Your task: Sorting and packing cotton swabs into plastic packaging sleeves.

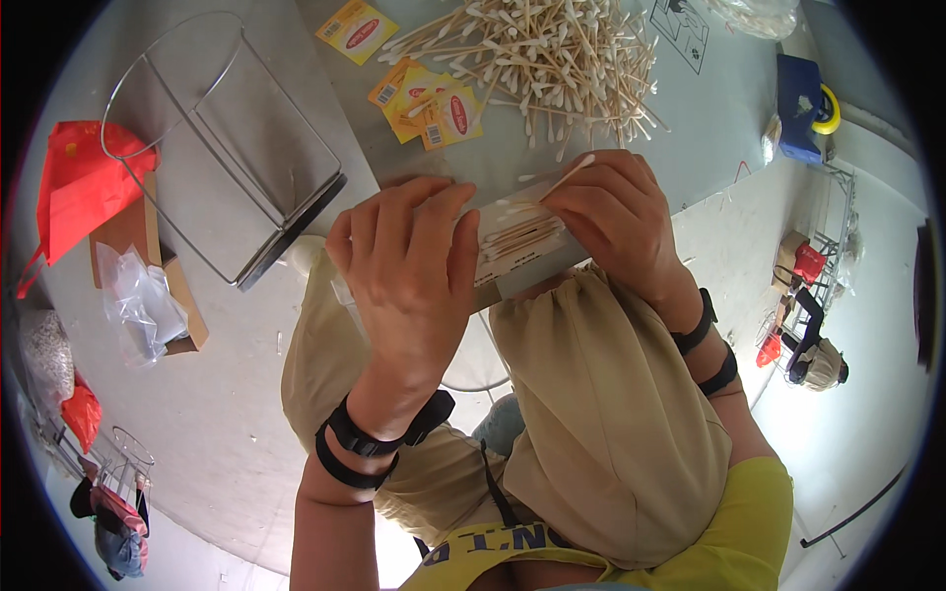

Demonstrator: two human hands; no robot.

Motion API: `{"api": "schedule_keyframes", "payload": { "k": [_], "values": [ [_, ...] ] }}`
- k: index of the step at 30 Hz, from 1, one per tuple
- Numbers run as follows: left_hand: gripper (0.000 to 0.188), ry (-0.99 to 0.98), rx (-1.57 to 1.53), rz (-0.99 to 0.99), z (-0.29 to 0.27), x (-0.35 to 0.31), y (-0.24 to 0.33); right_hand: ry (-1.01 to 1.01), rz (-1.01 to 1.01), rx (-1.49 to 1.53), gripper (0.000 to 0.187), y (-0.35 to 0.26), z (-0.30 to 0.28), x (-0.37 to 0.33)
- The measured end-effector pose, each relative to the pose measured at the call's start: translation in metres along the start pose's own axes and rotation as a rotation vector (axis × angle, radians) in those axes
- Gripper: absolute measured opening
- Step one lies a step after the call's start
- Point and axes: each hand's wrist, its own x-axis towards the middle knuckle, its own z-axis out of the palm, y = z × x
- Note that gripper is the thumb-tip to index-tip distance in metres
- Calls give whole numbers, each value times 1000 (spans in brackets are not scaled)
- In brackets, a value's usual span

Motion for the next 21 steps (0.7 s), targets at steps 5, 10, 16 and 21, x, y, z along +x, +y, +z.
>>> {"api": "schedule_keyframes", "payload": {
  "k": [5,10,16,21],
  "values": [
    [24,16,14,-7,-1,1,-1,-50,-50,-14,28,-3,0,4],
    [23,-16,-8,23,1,1,3,-65,-60,-15,25,-5,1,5],
    [22,-55,-10,42,5,0,4,-55,-61,-15,23,-5,1,6],
    [21,-62,3,42,4,1,5,27,0,-37,22,-2,-1,11]
  ]
}}
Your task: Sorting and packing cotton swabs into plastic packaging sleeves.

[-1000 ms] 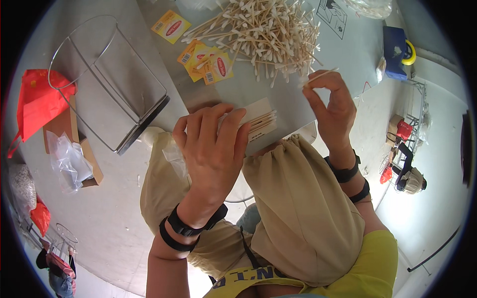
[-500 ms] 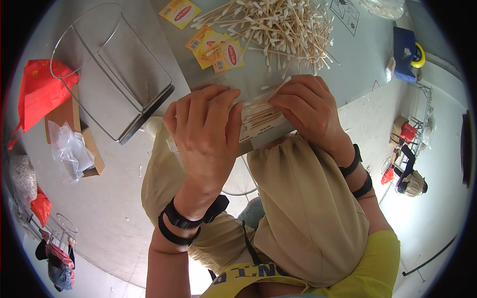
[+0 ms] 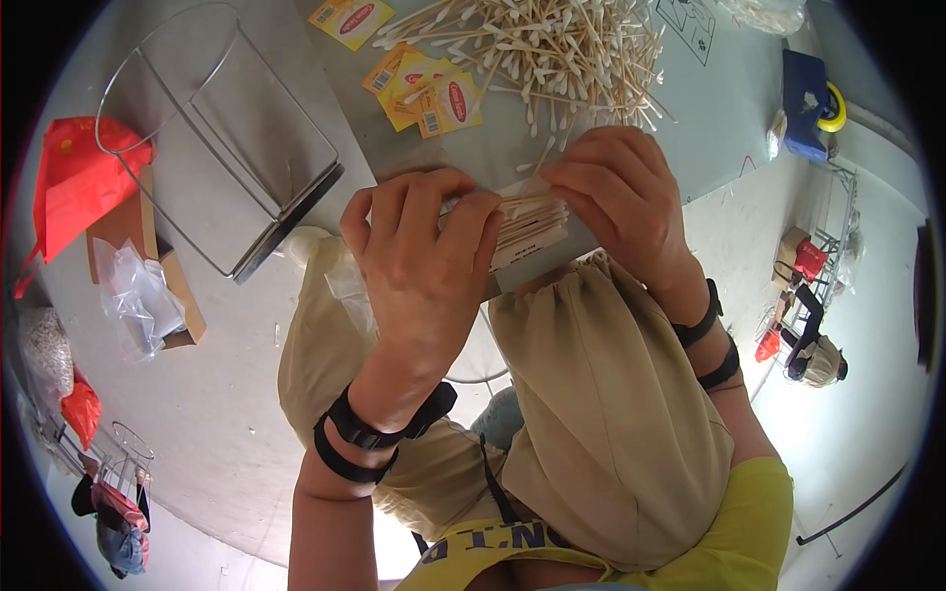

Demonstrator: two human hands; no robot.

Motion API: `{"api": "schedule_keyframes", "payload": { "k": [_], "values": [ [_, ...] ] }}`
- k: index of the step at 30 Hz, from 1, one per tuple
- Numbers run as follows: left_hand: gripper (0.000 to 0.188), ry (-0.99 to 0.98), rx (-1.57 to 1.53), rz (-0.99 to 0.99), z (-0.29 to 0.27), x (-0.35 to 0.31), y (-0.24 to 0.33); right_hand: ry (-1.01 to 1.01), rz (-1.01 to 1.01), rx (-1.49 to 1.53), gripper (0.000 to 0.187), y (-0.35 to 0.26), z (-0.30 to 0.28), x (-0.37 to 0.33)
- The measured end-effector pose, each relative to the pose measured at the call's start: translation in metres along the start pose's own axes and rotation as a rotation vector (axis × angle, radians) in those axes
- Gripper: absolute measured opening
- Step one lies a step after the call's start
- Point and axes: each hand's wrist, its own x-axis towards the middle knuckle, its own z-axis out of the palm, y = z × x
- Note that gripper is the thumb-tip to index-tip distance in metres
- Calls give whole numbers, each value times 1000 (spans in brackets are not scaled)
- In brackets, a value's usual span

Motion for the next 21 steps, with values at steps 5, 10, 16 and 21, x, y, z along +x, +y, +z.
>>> {"api": "schedule_keyframes", "payload": {
  "k": [5,10,16,21],
  "values": [
    [21,4,-1,2,1,1,1,-59,-64,-86,23,11,0,7],
    [22,-1,9,4,2,-1,0,-154,-73,-84,21,8,2,12],
    [22,-10,3,8,0,0,2,-135,-84,-162,19,10,0,16],
    [23,7,7,9,4,-1,1,-248,-165,-215,20,11,-6,23]
  ]
}}
